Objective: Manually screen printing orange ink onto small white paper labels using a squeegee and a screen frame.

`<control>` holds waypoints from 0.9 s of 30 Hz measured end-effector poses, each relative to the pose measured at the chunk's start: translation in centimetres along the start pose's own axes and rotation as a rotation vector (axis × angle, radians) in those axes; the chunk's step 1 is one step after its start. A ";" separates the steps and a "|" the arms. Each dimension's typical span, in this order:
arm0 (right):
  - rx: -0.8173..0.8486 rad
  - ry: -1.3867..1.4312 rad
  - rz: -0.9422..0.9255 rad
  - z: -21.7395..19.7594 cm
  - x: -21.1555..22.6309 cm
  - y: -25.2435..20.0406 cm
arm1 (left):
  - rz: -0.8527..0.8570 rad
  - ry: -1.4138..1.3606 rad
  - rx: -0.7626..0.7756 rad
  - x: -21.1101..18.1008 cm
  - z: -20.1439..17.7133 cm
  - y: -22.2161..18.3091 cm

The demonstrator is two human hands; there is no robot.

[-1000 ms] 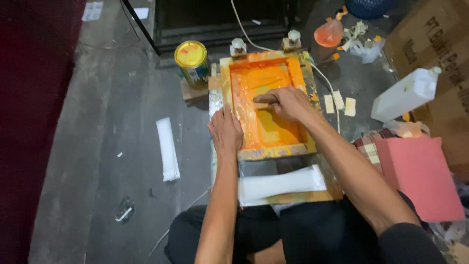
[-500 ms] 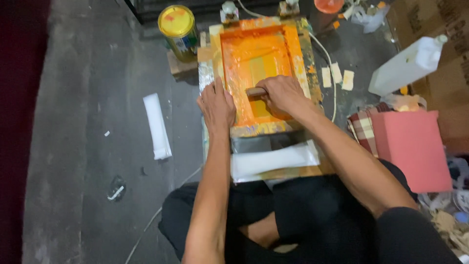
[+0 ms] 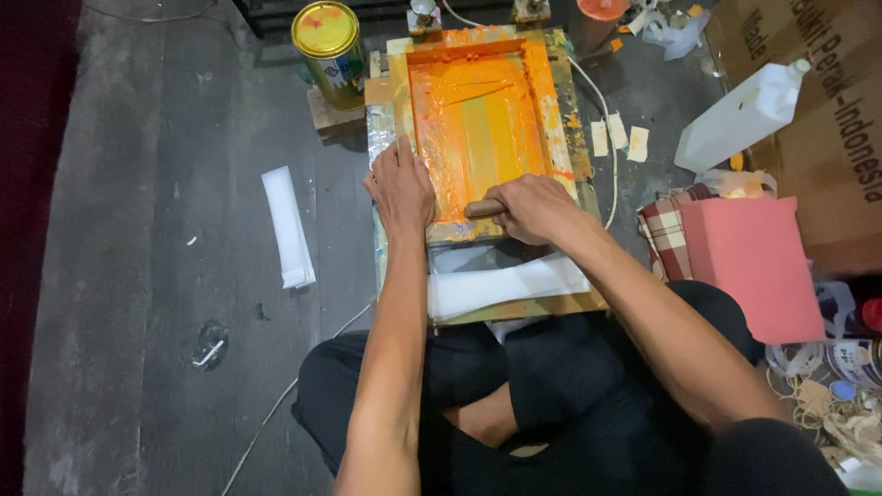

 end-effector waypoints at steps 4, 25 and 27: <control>0.014 0.017 -0.016 -2.5 1.2 0.4 | -0.026 -0.008 0.046 -0.1 -0.4 0.1; -0.272 -0.099 -0.114 -0.3 -2.5 6.2 | 0.018 0.025 0.020 -0.3 -0.1 0.6; -0.227 -0.034 -0.106 -1.4 -0.4 3.0 | 0.067 0.047 -0.052 -0.5 -0.1 0.6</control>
Point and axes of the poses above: each hand's wrist, its own y-axis towards the middle knuckle, its own z-axis out of the palm, x = y × z, the point moved 3 cm from there along y, towards the middle knuckle, and after that the axes turned 8 degrees about -x, right-handed, at the moved point
